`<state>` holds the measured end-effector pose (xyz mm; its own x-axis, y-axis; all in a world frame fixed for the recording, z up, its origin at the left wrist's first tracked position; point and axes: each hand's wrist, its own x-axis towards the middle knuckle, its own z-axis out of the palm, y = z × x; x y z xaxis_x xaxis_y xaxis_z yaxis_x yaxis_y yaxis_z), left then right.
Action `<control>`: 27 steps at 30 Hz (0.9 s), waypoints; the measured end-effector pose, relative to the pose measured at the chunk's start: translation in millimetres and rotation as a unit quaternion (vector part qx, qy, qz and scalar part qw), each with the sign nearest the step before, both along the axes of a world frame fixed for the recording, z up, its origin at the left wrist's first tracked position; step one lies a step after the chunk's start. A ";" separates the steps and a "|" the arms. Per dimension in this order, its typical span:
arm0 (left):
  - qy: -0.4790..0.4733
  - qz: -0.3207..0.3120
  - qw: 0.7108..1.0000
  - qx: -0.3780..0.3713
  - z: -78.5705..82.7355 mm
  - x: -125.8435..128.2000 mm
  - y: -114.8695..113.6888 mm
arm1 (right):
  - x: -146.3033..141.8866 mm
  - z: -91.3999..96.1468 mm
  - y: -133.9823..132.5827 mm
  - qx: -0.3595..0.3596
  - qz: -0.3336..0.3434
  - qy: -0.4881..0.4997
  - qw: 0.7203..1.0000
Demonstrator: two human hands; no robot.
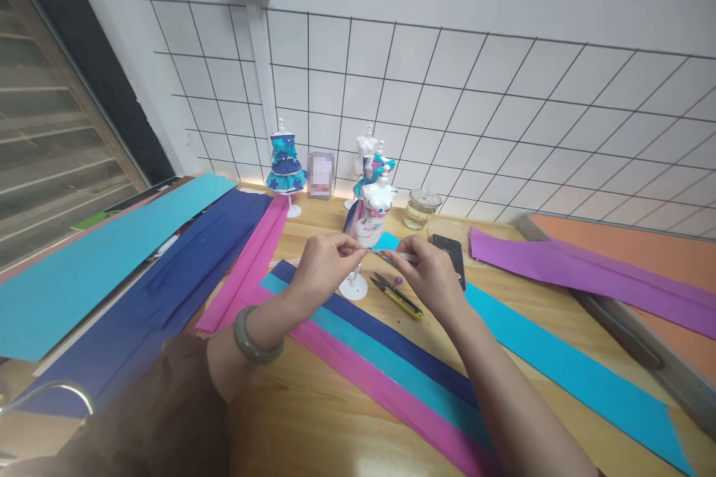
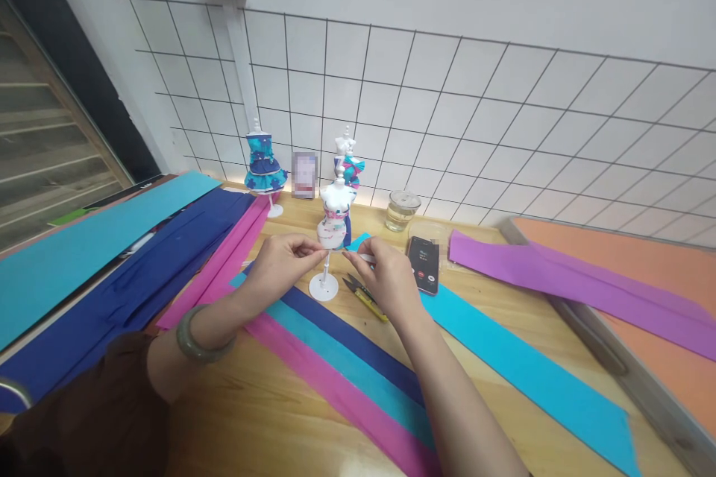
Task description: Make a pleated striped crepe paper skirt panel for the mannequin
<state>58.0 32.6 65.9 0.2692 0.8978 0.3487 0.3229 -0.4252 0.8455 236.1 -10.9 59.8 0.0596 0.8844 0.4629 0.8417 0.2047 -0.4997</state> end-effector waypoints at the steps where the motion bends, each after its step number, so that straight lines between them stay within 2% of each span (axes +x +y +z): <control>1: -0.004 0.003 1.000 -0.003 0.2 0.0 0.2 | 0.1 0.2 0.2 0.006 -0.003 -0.007 1.000; 8: 0.042 -0.011 0.999 0.020 2.3 -4.1 -0.1 | 0.6 1.1 1.0 0.016 0.003 -0.011 1.000; 14: 0.098 0.015 0.990 0.102 1.7 -4.1 -0.3 | 1.8 0.0 1.0 0.006 0.008 0.012 1.000; 20: 0.089 0.052 0.973 0.208 -3.9 -0.7 3.6 | 0.8 -0.2 1.6 0.001 -0.002 0.015 1.000; 27: 0.025 -0.013 0.985 0.170 -8.7 1.9 7.2 | 1.2 -4.6 5.0 0.031 -0.015 0.009 0.999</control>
